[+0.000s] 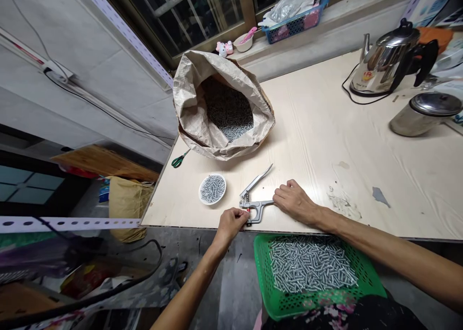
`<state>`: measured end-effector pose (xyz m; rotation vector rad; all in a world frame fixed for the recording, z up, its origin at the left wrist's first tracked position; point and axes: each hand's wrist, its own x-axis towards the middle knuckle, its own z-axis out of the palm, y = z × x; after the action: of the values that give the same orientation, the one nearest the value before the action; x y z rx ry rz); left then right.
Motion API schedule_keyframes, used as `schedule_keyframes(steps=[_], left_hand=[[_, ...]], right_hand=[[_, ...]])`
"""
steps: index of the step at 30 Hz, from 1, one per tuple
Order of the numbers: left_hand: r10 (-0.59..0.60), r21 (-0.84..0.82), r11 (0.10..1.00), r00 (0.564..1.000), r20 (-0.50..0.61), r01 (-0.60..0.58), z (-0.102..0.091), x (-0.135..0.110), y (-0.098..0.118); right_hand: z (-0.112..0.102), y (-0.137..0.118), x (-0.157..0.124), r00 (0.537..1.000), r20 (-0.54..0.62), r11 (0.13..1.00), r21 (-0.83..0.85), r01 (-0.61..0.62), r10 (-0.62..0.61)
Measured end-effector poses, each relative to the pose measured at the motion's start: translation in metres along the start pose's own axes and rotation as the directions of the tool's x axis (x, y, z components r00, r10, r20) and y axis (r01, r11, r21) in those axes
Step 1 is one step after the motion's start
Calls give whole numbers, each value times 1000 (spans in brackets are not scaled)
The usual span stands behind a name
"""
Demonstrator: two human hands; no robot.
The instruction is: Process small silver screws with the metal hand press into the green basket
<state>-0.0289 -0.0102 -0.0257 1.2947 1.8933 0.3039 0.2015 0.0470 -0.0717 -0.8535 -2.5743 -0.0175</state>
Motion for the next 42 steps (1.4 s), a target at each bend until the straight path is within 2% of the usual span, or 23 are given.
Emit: schedule_keyframes(steps=[5,8,12,18,28,30,31,33,34,36,38,40,42], left_hand=[[-58,-32,998,998,36,59,-2,0,0],[-70,-54,996,996,48,73,-2,-1,1],[-69,-51,996,997,44,71,0,-2,1],[-60,-35,998,998,11,61,1,-7,5],[-51,92,995,998,41,47,0,-7,4],[31,203,979,998,-48,-20,3,-13,7],[118,276,958,986,-117,-81,7,-17,10],[361,430,868,910,-207,-246,15,-20,19],[480,492,802,856,-194,-338,19,-19,25],[649,549,660,758,-71,-513,25,-9,37],[714,531,556,695,90,-640,27,6,48],[705,489,512,671,230,-706,24,21,55],[680,470,498,665,310,-729,20,31,58]], right_hand=[[-14,0,0,987,139,986,133,-100,82],[-25,9,3,981,181,970,218,-112,72],[-25,28,18,979,200,985,160,-68,35],[-23,42,40,912,410,989,146,-37,-26],[-32,30,38,924,379,991,99,-85,41],[-33,27,35,923,381,990,101,-102,56],[-32,25,34,925,374,988,105,-111,64],[-30,22,31,935,346,986,113,-124,78],[-29,20,29,940,330,985,115,-126,82],[-28,17,27,945,317,986,112,-122,81],[-28,16,26,941,332,987,115,-113,69],[-31,16,24,933,357,984,137,-112,57],[-35,16,21,928,368,979,156,-131,65]])
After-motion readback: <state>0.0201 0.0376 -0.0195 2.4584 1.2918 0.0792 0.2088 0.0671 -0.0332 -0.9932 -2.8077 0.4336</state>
